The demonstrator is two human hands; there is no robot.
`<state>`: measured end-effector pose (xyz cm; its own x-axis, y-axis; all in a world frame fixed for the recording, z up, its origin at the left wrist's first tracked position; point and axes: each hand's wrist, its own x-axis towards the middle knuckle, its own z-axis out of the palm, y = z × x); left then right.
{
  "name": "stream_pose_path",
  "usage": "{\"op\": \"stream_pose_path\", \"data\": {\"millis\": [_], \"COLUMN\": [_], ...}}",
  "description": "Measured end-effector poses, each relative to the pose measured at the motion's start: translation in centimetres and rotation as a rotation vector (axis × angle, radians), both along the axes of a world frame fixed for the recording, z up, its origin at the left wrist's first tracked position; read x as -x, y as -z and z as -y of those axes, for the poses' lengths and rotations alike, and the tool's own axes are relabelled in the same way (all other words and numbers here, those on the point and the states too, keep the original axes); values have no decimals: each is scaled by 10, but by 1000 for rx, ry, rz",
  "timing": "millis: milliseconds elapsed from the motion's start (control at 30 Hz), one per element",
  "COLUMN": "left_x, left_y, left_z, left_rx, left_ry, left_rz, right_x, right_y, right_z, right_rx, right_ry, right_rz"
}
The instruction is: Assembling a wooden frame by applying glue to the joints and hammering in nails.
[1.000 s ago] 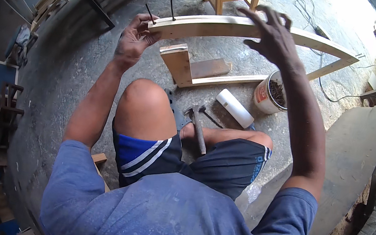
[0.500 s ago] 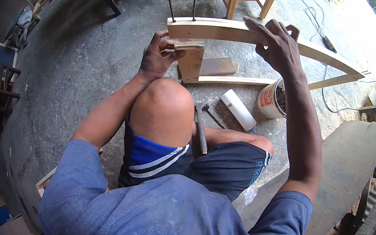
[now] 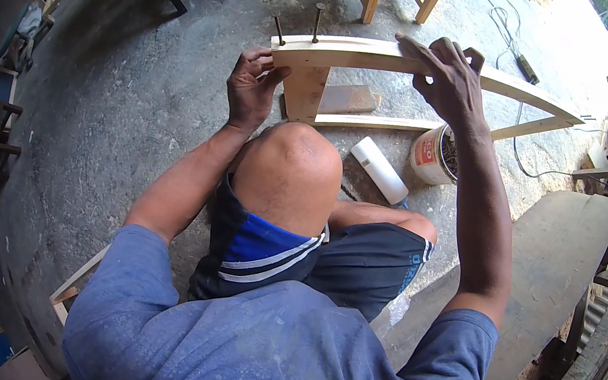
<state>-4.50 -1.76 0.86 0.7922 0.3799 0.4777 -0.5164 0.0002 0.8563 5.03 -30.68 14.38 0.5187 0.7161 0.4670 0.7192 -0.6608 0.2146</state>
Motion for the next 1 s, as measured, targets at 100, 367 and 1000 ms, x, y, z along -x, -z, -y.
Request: {"op": "stream_pose_path", "data": {"millis": [100, 367, 1000], "left_x": [1, 2, -7], "left_y": [-1, 3, 17], "left_z": [3, 7, 20], "left_rx": [70, 80, 337], "left_ry": [-3, -47, -80], "left_rz": [10, 43, 98], "right_x": [0, -2, 27], "right_y": [1, 8, 10], "right_z": [1, 5, -95], "right_rx": [-1, 0, 49], "right_ry": [-1, 8, 9], "right_rz": [18, 0, -76]}}
